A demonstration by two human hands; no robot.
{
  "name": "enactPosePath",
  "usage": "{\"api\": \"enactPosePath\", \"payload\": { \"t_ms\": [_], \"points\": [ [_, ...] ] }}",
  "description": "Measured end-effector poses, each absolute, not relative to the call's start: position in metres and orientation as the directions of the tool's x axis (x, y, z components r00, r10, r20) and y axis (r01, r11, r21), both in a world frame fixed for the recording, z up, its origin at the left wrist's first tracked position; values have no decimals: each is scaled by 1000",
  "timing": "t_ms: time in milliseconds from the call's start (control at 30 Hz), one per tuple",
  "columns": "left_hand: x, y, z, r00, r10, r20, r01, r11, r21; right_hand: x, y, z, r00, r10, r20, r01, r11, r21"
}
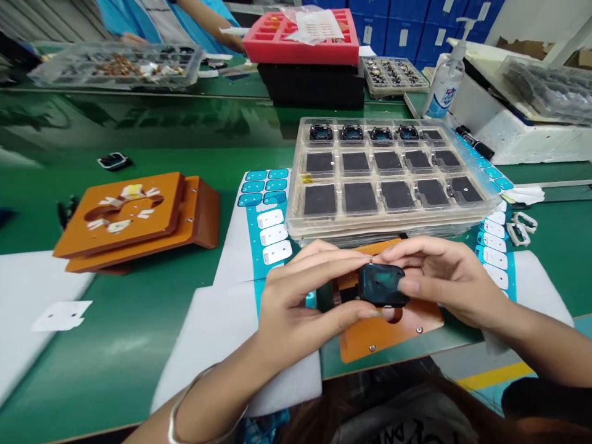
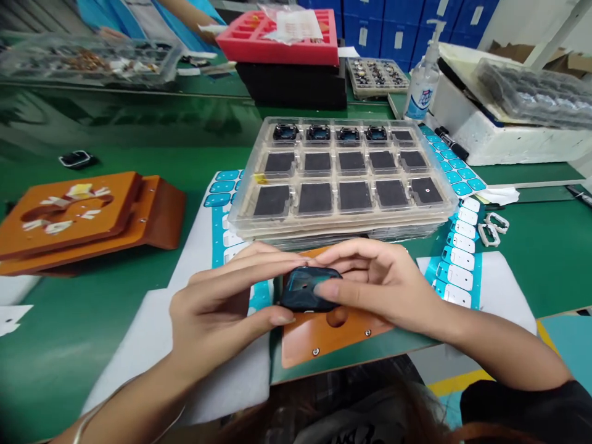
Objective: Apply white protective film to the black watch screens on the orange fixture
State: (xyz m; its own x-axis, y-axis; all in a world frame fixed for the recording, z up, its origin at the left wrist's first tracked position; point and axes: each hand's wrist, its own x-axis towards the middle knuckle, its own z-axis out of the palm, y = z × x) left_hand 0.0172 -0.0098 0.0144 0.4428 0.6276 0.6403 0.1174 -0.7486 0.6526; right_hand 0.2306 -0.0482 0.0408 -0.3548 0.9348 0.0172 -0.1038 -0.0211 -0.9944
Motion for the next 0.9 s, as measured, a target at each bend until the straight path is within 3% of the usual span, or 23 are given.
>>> {"api": "enactPosePath", "payload": {
  "t_ms": [233,500,700,900],
  "points": [
    [17,-14,16,505,588,632,161,-783,600,231,-46,42,-329,926,-188,-183,-258,-949],
    [15,-19,18,515,584,628,204,-795,572,226,-48,42,-328,931,-161,-243,-248,-938],
    [14,-18,22,550,528,647,184,-833,522,220,-49,47,-354,912,-206,-410,-350,-842],
    [14,-20,25,571,516,639,189,-840,509,217,-49,49,-349,914,-208,-421,-352,-836]
  ]
}}
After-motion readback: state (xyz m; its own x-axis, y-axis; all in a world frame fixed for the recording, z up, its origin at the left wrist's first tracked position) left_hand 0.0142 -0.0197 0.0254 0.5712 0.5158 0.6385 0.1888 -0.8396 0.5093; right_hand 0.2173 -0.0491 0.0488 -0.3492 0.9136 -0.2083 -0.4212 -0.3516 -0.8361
